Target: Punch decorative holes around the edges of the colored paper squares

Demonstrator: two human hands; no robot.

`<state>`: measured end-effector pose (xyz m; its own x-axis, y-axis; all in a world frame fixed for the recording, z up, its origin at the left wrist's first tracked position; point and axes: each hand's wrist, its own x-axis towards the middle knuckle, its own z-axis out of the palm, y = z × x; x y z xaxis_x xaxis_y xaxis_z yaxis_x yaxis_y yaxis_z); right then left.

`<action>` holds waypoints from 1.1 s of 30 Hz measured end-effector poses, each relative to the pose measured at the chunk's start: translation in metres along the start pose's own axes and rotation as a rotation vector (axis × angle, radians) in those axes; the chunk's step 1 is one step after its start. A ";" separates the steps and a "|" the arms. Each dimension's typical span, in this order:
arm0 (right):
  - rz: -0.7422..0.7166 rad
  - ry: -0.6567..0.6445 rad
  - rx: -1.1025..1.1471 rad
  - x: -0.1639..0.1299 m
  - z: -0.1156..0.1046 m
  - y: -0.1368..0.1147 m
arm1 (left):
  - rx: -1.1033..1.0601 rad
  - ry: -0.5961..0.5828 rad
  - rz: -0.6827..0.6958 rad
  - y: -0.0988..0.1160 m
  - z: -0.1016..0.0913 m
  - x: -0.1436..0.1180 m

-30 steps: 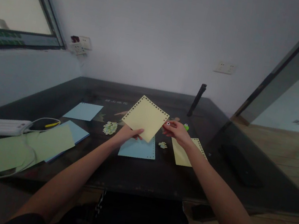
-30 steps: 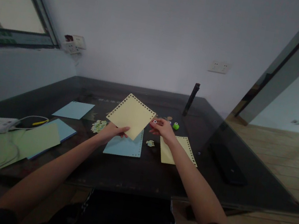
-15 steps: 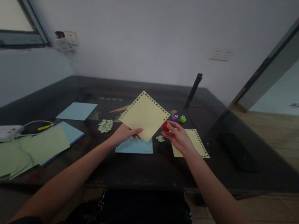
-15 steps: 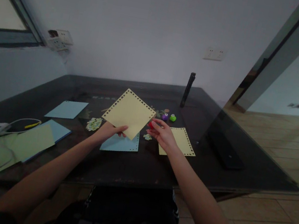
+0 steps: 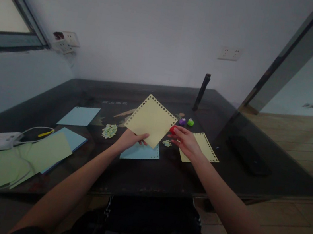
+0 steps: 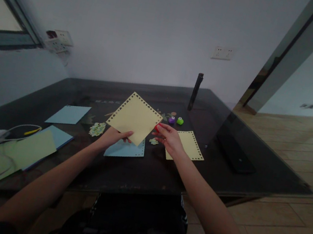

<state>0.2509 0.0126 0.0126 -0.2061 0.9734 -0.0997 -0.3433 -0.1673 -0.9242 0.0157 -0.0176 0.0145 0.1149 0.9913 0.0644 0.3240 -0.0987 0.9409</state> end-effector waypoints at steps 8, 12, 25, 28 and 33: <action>-0.050 -0.004 -0.048 -0.002 0.001 0.003 | 0.053 -0.027 0.037 0.001 0.002 -0.001; -0.067 0.021 -0.082 -0.003 0.003 0.005 | 0.139 -0.013 0.126 0.000 0.002 -0.001; -0.077 0.018 -0.098 -0.005 0.006 0.005 | 0.207 0.022 0.180 0.004 0.003 -0.003; -0.078 0.016 -0.093 -0.007 0.007 0.004 | 0.213 0.023 0.182 0.002 0.002 -0.003; -0.080 0.018 -0.100 -0.008 0.009 0.002 | 0.238 0.026 0.178 0.002 0.003 -0.002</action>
<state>0.2436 0.0031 0.0146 -0.1653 0.9858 -0.0297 -0.2645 -0.0733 -0.9616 0.0187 -0.0201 0.0154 0.1670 0.9581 0.2329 0.5124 -0.2861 0.8097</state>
